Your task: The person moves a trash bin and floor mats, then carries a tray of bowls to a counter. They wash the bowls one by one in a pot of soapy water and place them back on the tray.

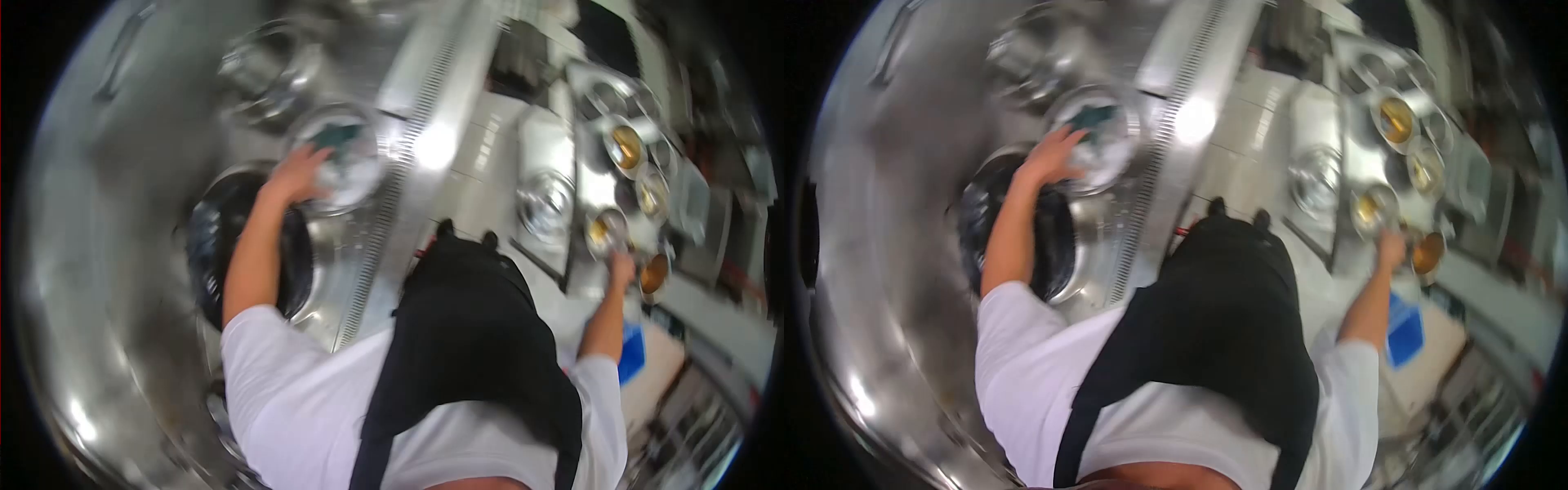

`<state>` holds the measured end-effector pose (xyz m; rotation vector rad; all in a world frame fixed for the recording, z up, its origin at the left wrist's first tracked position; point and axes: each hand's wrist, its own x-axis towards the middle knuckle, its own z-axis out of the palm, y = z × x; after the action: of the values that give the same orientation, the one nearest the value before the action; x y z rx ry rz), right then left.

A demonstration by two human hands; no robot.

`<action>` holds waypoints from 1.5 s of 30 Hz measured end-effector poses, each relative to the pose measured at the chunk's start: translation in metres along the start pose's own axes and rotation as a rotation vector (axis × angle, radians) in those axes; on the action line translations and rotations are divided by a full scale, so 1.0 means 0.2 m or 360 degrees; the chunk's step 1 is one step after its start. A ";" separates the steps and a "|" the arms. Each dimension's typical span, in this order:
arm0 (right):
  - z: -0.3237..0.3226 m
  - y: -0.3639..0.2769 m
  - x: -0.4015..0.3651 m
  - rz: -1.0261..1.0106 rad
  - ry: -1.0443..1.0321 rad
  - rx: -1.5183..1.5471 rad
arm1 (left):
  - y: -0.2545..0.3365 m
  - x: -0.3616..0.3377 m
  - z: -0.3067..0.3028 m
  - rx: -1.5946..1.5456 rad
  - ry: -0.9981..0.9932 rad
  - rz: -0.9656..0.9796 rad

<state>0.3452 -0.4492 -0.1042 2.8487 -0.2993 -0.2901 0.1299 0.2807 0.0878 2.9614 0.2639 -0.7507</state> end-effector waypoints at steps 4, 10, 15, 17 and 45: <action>0.24 0.08 -0.03 -0.0131 -0.0143 0.0908 | 0.09 0.12 0.16 0.0178 -0.0452 -0.0166; -0.01 -0.13 -0.31 0.0679 -0.0366 0.2333 | -0.03 0.33 0.31 -0.0041 -0.0423 -0.0205; 0.00 0.00 -0.45 0.0941 0.0250 0.2160 | 0.05 0.12 0.03 -0.0040 -0.0235 -0.0069; 0.03 0.14 -0.54 0.1248 0.0637 0.1599 | 0.12 0.05 -0.02 -0.0358 0.0208 -0.0082; 0.66 0.64 -0.75 0.0703 -0.0611 0.3405 | 2.85 1.20 1.26 0.0045 0.0224 0.1290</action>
<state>0.1502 -0.5669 -0.1674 4.1434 -2.6289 -0.6759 0.3258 -0.2732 -0.2315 2.7474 -0.8869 -0.4250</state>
